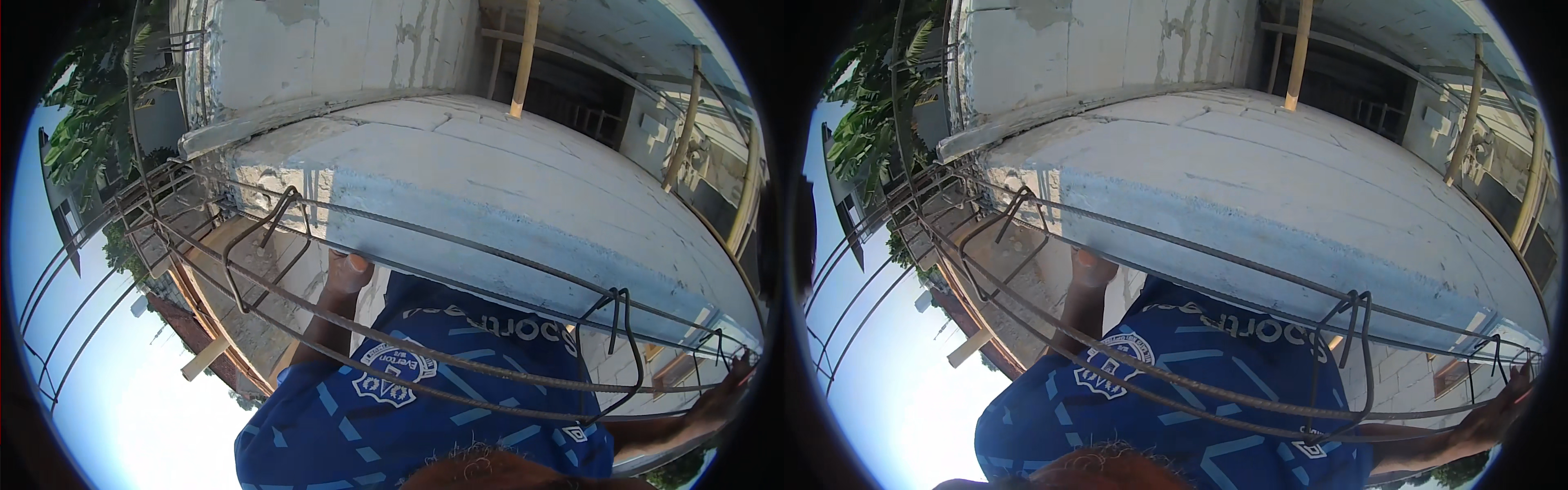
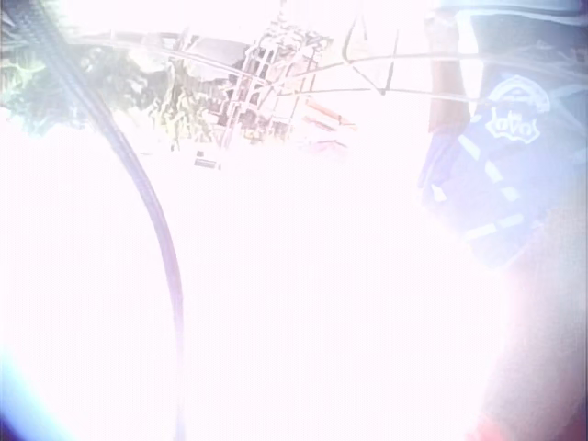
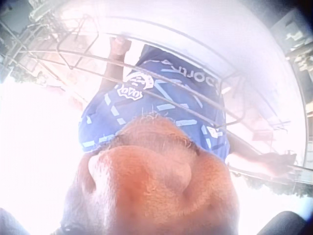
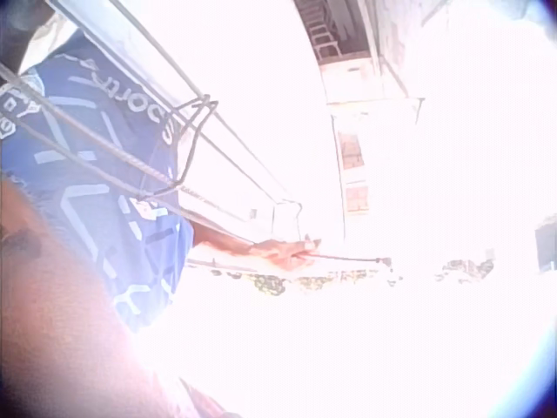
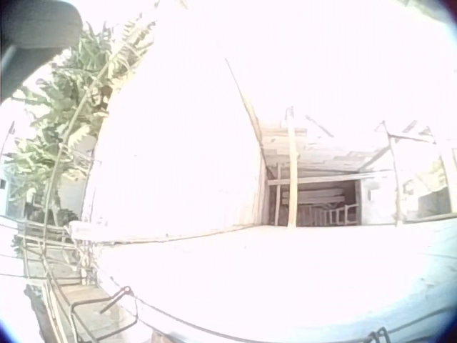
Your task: The person positions a steel rebar cage onto the top of a wall, cuts pieces of binding wire using pincers, and secures the rebar cage to the column reinforcement by tying and twisting the wire with pincers.
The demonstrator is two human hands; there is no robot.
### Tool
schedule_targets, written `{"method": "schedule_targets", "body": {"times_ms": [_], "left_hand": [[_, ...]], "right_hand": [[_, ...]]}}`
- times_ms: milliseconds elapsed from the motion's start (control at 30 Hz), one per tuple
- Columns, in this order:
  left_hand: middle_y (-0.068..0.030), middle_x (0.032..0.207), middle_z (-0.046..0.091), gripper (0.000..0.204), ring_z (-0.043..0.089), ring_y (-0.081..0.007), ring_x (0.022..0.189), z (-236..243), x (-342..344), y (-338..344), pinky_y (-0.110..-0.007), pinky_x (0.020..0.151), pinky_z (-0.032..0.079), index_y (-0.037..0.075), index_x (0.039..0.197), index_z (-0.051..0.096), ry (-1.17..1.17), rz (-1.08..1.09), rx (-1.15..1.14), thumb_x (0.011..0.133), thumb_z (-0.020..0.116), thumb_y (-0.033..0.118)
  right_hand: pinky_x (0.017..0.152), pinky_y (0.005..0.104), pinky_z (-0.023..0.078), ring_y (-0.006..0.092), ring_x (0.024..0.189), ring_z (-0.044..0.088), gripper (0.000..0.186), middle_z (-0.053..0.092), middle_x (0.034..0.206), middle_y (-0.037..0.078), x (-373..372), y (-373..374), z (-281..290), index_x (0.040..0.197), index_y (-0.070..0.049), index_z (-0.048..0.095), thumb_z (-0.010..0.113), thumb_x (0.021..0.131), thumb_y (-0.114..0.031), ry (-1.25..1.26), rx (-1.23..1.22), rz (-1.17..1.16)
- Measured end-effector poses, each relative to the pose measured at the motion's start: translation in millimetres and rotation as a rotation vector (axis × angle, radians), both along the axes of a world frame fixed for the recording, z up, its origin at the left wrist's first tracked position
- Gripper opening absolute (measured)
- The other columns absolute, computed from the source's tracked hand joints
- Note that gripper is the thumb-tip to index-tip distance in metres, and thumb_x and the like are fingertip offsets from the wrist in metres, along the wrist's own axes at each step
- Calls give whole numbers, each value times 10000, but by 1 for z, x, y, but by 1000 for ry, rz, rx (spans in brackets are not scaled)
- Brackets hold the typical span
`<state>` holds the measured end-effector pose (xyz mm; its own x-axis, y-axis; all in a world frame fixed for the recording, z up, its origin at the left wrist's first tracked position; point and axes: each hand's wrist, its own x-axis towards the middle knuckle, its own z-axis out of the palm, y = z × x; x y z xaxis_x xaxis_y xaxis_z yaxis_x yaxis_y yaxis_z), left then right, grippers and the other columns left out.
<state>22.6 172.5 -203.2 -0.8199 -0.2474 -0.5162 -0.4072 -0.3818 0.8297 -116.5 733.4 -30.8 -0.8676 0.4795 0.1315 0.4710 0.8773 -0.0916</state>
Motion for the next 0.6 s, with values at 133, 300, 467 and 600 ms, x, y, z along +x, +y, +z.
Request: {"method": "schedule_targets", "body": {"times_ms": [133, 300, 467, 600], "left_hand": [[-46, 1355, 503, 1039, 495, -234, 1243, -2, -1, -4, -445, 1036, 411, 105, 1403, 407, -51, -2, -26, 598, 864, 578], [-66, 1358, 489, 1057, 484, -263, 1250, -12, 8, -14, -472, 1031, 414, 107, 1401, 410, -18, -12, -44, 588, 847, 622], [-77, 1338, 506, 875, 507, -260, 1222, -33, 17, -19, -452, 1005, 448, 69, 1395, 417, 86, -85, -129, 760, 718, 591], [-89, 1237, 562, 712, 568, -238, 1112, -43, 7, -11, -389, 886, 504, 44, 1332, 466, 137, 26, -131, 855, 647, 542]], "right_hand": [[966, 337, 431, 223, 1057, 594, 327, 640, 1171, 150, 9, 25, 6, 1235, 78, 579, 446, 1032, -142, 18, 62, 419], [931, 330, 446, 223, 1047, 600, 364, 635, 1177, 155, 7, 0, 6, 1248, 51, 589, 460, 1035, -214, 114, -66, 146], [934, 326, 468, 187, 1057, 613, 372, 653, 1176, 118, 6, -10, 4, 1218, 14, 633, 514, 1017, -275, 114, -23, 80], [932, 347, 452, 241, 1070, 605, 356, 651, 1138, 128, 5, -9, 1, 1206, -45, 649, 505, 1004, -301, 92, -59, 49]]}}
